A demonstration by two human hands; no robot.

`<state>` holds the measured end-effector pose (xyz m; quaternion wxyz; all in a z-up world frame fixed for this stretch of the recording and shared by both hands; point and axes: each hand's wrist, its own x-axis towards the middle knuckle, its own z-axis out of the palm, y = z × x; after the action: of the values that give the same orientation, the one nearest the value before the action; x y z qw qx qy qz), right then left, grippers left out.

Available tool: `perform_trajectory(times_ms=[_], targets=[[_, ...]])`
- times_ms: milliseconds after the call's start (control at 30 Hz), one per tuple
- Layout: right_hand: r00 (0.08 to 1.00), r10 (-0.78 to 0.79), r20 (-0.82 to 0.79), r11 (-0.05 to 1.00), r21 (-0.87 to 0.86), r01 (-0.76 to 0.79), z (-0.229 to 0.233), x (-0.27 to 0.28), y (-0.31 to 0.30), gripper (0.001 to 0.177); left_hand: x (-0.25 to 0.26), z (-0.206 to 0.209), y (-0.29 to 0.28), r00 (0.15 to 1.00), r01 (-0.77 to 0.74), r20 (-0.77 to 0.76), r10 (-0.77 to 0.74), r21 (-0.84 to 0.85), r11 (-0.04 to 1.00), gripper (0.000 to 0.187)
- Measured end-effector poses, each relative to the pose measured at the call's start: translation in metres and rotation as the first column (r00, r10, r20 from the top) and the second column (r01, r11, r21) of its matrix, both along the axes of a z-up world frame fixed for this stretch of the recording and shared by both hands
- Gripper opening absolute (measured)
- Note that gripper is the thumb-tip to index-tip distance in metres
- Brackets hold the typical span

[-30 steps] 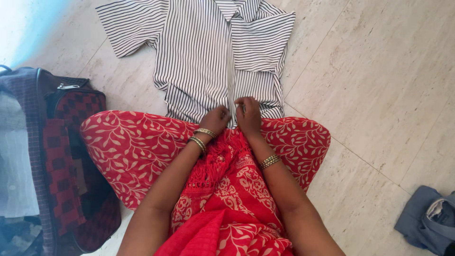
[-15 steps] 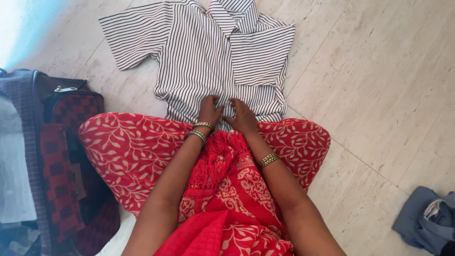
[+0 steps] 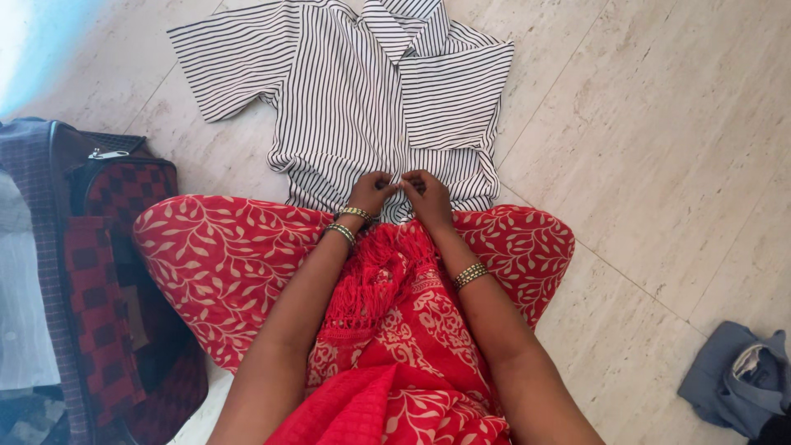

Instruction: The person buttons a long-sleeved shirt and a short-sleeved shirt, folds each into a rectangle, and places them into a bag.

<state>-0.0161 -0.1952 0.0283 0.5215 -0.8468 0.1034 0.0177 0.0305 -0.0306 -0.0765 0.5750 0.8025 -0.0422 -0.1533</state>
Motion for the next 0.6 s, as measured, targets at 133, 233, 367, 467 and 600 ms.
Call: perform_trajectory(times_ms=[133, 233, 367, 467, 600], targets=[[1.0, 0.006, 0.026, 1.0, -0.022, -0.006, 0.007, 0.001, 0.002, 0.02, 0.0, 0.004, 0.003, 0.994, 0.021, -0.105, -0.027, -0.055, 0.998, 0.037], [1.0, -0.016, 0.016, 0.999, -0.035, 0.016, 0.015, 0.0, 0.006, 0.021, 0.0, 0.01, 0.002, 0.975, -0.029, -0.223, -0.003, -0.143, 0.989, 0.032], [0.986, -0.005, 0.165, 0.983, -0.18, 0.035, 0.029, -0.008, 0.011, 0.018, 0.002, 0.016, 0.005, 0.956, -0.032, -0.289, -0.054, -0.284, 0.958, 0.026], [0.967, 0.1, 0.234, 0.975, -0.218, -0.048, 0.041, -0.012, 0.009, 0.013, -0.004, 0.025, 0.011, 0.973, -0.066, -0.231, 0.005, -0.258, 0.964, 0.021], [0.96, 0.148, 0.238, 0.958, -0.277, -0.079, 0.052, -0.017, 0.013, 0.011, -0.009, 0.038, 0.017, 0.99, -0.054, -0.137, 0.025, -0.212, 0.976, 0.018]])
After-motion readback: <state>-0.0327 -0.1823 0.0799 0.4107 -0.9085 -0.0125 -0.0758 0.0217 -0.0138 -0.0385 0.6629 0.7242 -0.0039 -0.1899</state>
